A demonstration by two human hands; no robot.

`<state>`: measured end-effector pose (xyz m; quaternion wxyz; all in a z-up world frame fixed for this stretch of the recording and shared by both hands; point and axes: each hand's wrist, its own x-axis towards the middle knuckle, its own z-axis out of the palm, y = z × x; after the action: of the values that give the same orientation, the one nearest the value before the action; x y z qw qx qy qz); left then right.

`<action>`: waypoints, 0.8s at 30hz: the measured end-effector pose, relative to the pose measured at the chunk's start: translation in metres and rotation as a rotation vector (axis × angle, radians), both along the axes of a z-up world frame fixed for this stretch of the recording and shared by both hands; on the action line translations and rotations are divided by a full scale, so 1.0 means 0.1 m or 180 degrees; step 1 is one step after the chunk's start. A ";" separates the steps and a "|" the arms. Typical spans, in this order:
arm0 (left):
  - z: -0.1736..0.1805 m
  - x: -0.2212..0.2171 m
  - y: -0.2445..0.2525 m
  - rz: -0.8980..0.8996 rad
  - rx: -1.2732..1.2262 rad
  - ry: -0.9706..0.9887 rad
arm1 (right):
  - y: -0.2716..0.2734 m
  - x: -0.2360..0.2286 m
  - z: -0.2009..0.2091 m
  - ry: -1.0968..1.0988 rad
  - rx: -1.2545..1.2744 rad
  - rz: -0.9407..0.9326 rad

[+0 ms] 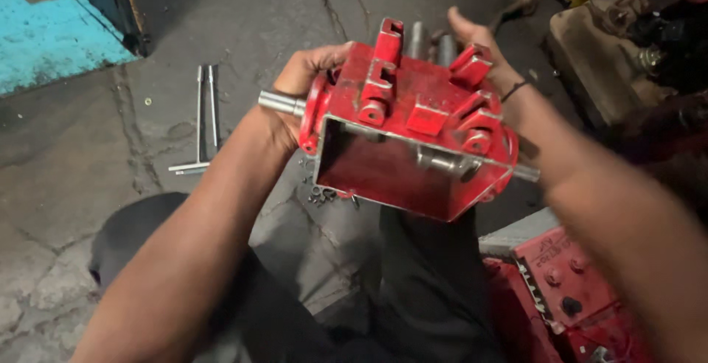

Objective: The person assembles a mechanical component by inserting a crankshaft into a red metal housing. They use a hammer to tap the shaft into place and then insert three cylindrical metal rods into the top of the housing.

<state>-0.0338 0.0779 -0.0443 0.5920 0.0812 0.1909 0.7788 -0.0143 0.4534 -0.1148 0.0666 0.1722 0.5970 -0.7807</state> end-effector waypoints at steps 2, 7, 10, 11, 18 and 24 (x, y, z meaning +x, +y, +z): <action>-0.03 -0.01 0.01 -0.0018 0.0113 -0.0033 | -0.09 0.05 -0.06 0.0337 -0.0541 0.0169; 0.04 0.02 0.06 0.0168 -0.0151 0.0260 | -0.78 0.67 0.22 -0.0146 -0.0695 0.0342; 0.00 0.04 0.02 0.0336 -0.0364 0.0182 | -1.18 0.90 0.52 -0.0207 -0.0725 0.0396; -0.03 0.05 0.02 0.0374 -0.0532 0.0119 | -1.25 0.94 0.60 -0.0178 -0.0721 0.0411; -0.08 -0.03 -0.02 0.0354 -0.0428 -0.0036 | -1.38 0.94 0.81 -0.0033 -0.0711 0.0496; 0.00 0.01 0.00 0.0253 -0.0388 0.0020 | -1.46 0.93 0.91 0.0142 -0.0658 0.0562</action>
<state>-0.0331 0.0782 -0.0444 0.5639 0.0398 0.2429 0.7883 0.0787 0.3073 -0.0239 0.1390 0.0938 0.5276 -0.8327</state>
